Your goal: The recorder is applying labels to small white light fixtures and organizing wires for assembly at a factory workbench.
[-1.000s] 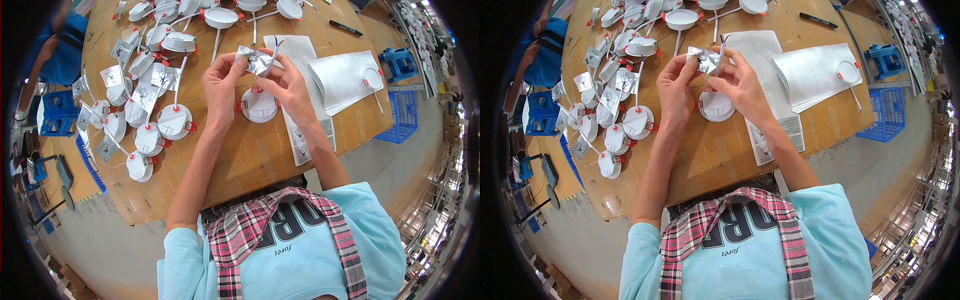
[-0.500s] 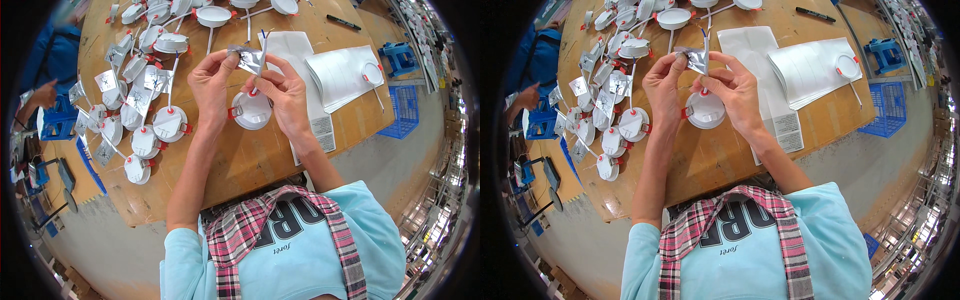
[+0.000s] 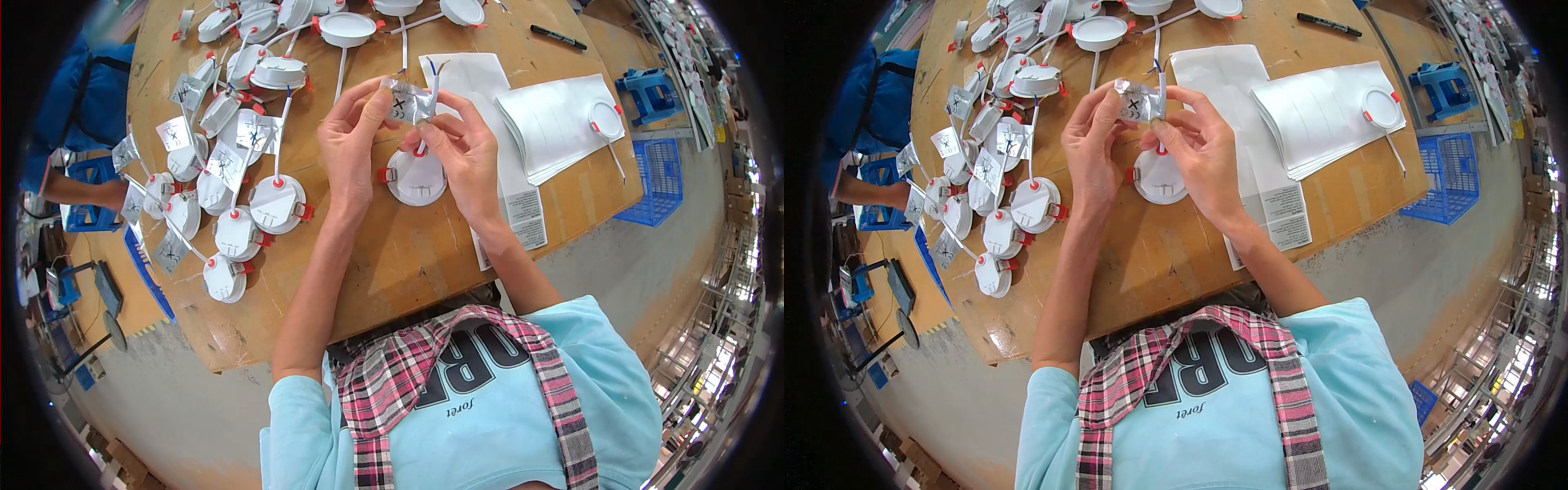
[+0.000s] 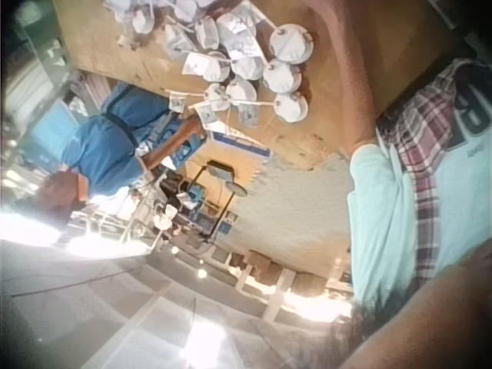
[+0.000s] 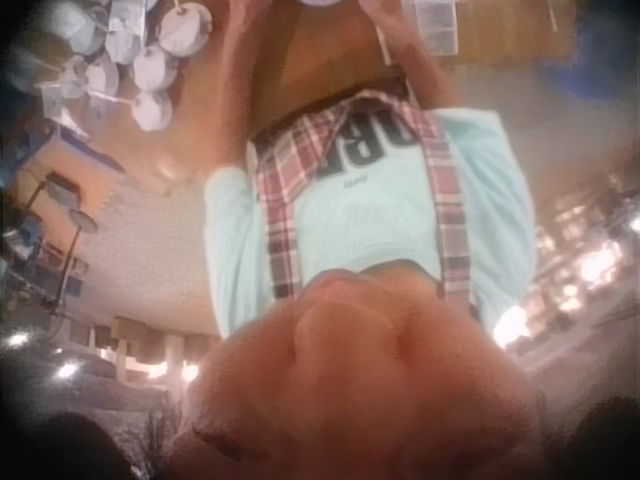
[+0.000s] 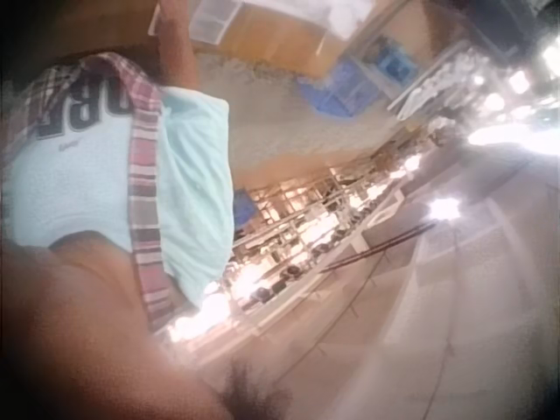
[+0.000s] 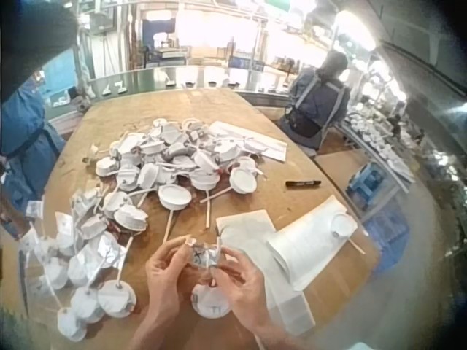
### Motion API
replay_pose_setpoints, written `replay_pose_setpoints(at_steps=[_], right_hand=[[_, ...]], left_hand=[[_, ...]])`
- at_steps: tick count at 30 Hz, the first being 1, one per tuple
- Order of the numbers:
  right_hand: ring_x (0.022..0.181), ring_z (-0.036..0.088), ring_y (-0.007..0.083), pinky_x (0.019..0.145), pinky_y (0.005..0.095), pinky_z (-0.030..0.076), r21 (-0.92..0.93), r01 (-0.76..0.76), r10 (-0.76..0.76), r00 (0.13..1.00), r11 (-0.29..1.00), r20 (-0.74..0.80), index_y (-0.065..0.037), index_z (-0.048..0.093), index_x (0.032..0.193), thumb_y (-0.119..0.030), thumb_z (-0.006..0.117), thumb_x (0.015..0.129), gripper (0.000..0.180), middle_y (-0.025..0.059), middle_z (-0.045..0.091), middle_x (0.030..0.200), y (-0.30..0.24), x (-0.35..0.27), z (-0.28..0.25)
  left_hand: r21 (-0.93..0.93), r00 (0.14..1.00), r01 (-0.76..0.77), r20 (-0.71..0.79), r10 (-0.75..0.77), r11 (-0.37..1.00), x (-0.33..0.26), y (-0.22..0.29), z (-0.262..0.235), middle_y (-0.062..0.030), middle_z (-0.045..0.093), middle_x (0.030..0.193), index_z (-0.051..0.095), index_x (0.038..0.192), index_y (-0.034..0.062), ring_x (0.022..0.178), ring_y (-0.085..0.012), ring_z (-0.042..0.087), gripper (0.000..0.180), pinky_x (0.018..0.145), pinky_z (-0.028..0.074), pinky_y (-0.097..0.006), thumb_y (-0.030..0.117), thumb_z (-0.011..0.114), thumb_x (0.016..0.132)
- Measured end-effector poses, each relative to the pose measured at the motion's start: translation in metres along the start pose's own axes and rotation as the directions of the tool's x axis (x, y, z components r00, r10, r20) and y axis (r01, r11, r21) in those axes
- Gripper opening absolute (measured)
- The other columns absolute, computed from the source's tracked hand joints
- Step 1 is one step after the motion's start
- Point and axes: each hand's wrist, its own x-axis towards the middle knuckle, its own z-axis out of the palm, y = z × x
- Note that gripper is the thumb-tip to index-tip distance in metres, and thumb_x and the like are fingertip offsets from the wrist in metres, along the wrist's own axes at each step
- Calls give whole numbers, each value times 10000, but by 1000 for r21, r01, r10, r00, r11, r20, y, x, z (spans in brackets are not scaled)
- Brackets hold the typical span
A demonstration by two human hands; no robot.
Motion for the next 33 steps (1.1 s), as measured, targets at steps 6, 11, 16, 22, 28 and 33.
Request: replay_pose_setpoints(at_steps=[6, 11, 16, 22, 28, 33], right_hand=[[755, 626, 127, 675, 269, 503, -133, -2, 0, 1000, 991, -17, -1, 584, 1128, -153, 666, 867, 313, 94, 658, 854, -11, 9, -4], [725, 601, 137, 659, 287, 500, -375, 164, -213, 972, 913, -95, 22, 660, 899, -188, 654, 872, 212, 67, 624, 817, -13, 26, -9], [692, 600, 157, 639, 286, 494, -407, 257, -331, 935, 877, -124, 37, 659, 841, -158, 665, 861, 196, 66, 616, 785, -11, 22, -6], [646, 602, 157, 598, 285, 474, -498, 307, -403, 910, 811, -96, 19, 682, 874, -104, 680, 841, 127, 75, 619, 780, -12, 18, 3], [627, 599, 155, 581, 281, 465, -510, 315, -430, 894, 800, -123, 10, 689, 884, -89, 673, 840, 109, 77, 621, 783, -10, 14, 7], [619, 591, 155, 573, 285, 461, -530, 343, -473, 872, 775, -127, 6, 691, 886, -79, 666, 842, 99, 77, 622, 787, -9, 13, 5]], left_hand=[[45, 991, -129, 43, 127, 991, 3, -8, -5, 1, 648, 813, 680, 916, -1, 774, -52, 566, 148, 691, 439, -214, 142, 673, 878], [57, 991, -105, 93, 100, 993, -1, -5, 2, 0, 645, 802, 663, 875, -4, 751, -49, 563, 141, 672, 435, -206, 136, 680, 874], [153, 995, -94, 42, 88, 984, -2, -3, 5, -23, 649, 801, 653, 899, -10, 730, -63, 570, 169, 683, 450, -219, 160, 656, 893], [155, 996, -55, -62, 65, 986, -2, 6, 16, -41, 635, 757, 616, 850, -12, 680, -77, 561, 155, 625, 443, -228, 133, 620, 902], [164, 986, -81, -131, 103, 983, -7, -7, 26, -18, 617, 792, 614, 891, -7, 700, -65, 543, 170, 645, 442, -232, 160, 613, 921], [126, 965, -165, -185, 187, 978, -10, -11, 28, -44, 612, 738, 586, 835, -19, 654, -78, 549, 149, 575, 437, -237, 108, 606, 910]])
